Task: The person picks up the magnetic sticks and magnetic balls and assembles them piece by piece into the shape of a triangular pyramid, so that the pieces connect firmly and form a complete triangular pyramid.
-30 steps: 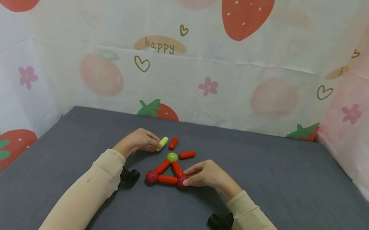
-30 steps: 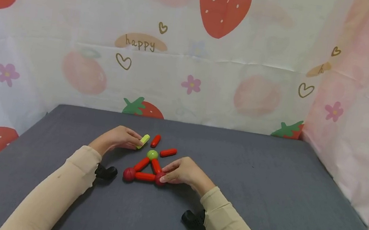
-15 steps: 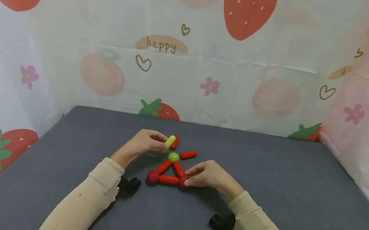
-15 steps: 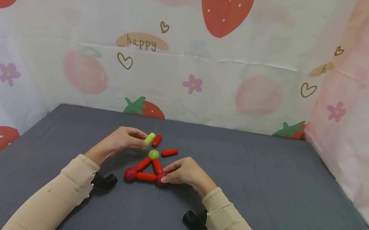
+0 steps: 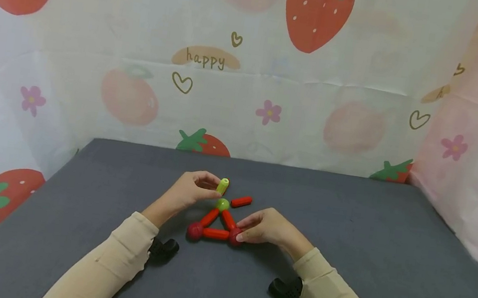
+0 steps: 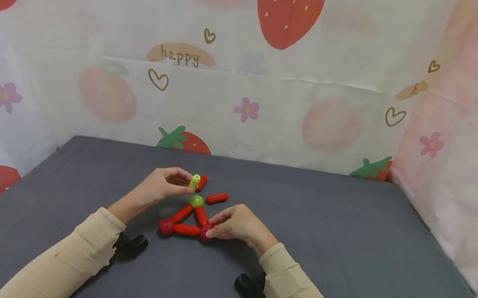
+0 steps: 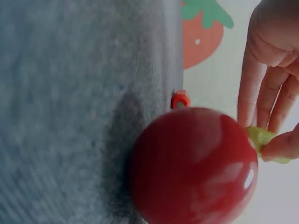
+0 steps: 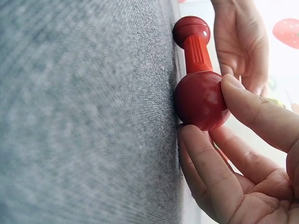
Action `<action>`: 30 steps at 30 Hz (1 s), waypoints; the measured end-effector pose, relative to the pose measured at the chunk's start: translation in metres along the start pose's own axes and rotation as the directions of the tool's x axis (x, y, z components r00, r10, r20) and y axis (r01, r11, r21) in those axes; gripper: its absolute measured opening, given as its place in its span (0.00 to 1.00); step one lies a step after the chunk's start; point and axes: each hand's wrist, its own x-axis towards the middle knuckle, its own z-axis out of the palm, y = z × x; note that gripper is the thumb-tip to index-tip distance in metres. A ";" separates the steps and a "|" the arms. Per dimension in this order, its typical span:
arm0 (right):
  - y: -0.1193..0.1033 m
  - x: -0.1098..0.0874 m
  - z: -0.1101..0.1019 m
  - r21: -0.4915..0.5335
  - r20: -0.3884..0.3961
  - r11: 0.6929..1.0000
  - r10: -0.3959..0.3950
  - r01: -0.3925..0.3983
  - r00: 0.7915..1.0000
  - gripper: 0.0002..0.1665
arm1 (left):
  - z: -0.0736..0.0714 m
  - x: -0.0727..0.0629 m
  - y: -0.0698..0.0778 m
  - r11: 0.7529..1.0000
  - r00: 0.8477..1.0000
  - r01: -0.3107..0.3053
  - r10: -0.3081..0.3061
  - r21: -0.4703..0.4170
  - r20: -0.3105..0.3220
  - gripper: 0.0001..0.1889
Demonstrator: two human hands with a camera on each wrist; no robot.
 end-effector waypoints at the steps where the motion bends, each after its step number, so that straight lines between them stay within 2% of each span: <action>1: 0.000 0.000 0.000 -0.004 -0.004 1.000 0.004 -0.004 1.000 0.17 | 0.001 0.000 0.001 1.000 1.000 -0.006 0.006 0.001 0.010 0.16; 6: 0.000 -0.001 -0.002 -0.024 -0.016 1.000 0.000 -0.001 1.000 0.16 | 0.004 -0.001 0.002 0.997 0.997 -0.049 0.046 0.056 0.058 0.14; 13: 0.000 -0.001 -0.001 -0.014 0.010 1.000 -0.011 0.011 1.000 0.18 | 0.005 -0.006 0.004 0.991 0.994 -0.059 0.047 0.124 0.103 0.12; 30: -0.002 -0.002 -0.001 -0.015 0.018 1.000 -0.015 0.016 1.000 0.18 | 0.005 -0.005 0.001 0.981 0.993 -0.064 0.045 0.183 0.107 0.10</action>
